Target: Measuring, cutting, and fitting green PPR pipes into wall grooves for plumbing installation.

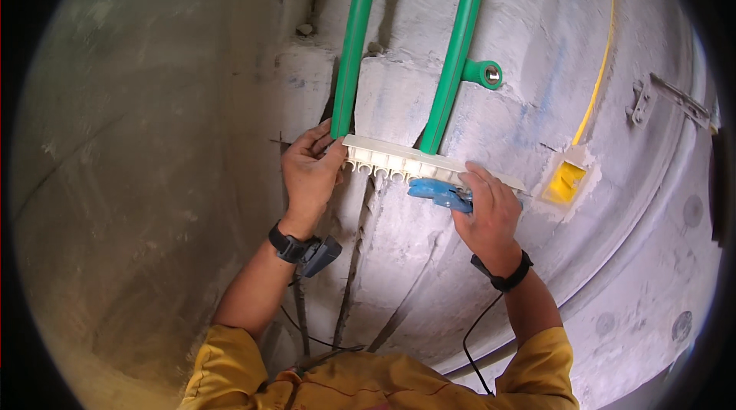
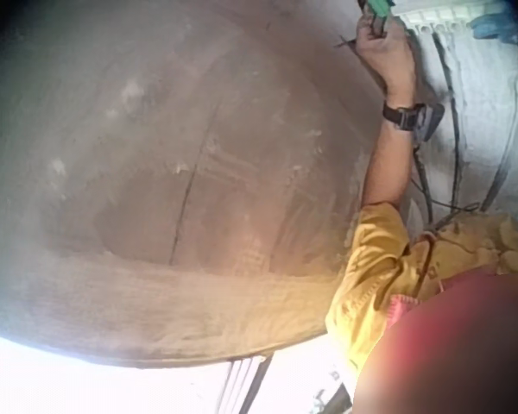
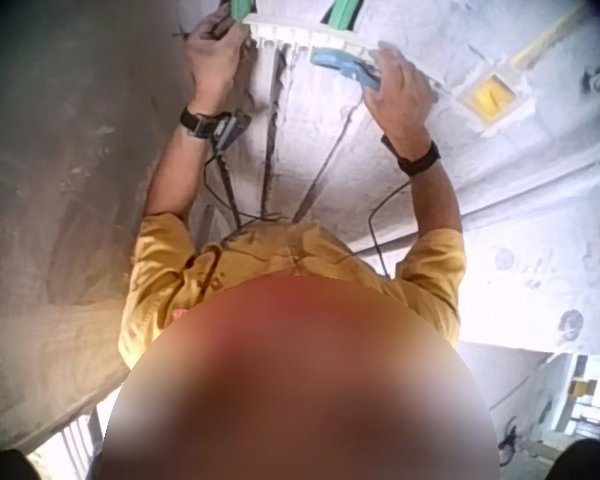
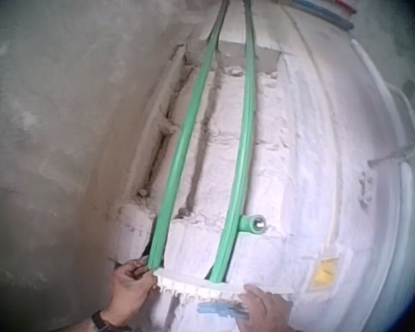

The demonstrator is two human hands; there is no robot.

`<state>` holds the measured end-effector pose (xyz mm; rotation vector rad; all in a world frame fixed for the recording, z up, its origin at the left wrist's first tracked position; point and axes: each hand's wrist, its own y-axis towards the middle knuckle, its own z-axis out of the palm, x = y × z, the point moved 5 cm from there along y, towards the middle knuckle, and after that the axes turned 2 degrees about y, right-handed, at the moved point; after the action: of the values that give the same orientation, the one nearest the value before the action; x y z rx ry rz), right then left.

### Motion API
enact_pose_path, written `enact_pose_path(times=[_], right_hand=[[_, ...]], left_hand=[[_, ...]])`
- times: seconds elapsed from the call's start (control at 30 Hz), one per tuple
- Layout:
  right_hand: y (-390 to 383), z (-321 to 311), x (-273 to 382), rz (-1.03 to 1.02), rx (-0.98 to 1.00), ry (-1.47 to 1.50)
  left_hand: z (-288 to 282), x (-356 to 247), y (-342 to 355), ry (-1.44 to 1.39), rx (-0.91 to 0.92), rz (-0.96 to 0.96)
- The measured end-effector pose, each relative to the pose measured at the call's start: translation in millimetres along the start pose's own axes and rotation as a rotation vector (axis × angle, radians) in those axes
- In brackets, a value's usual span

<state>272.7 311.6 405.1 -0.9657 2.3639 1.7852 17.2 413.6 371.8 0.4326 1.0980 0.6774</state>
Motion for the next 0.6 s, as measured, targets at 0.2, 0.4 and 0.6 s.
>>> enact_pose_path(times=[0.2,0.4,0.6], right_hand=[[3.1,0.1,1.9,0.021,0.019,-0.001],[0.2,0.5,-0.6,0.013,0.02,0.032],[0.3,-0.8,-2.7,0.041,0.053,0.044]], left_hand=[[-1.2,-2.2,-0.3,-0.013,-0.006,-0.035],[1.4,-3.4,-3.2,0.032,-0.044,-0.054],[4.2,-4.2,-2.8,-0.023,-0.049,-0.034]])
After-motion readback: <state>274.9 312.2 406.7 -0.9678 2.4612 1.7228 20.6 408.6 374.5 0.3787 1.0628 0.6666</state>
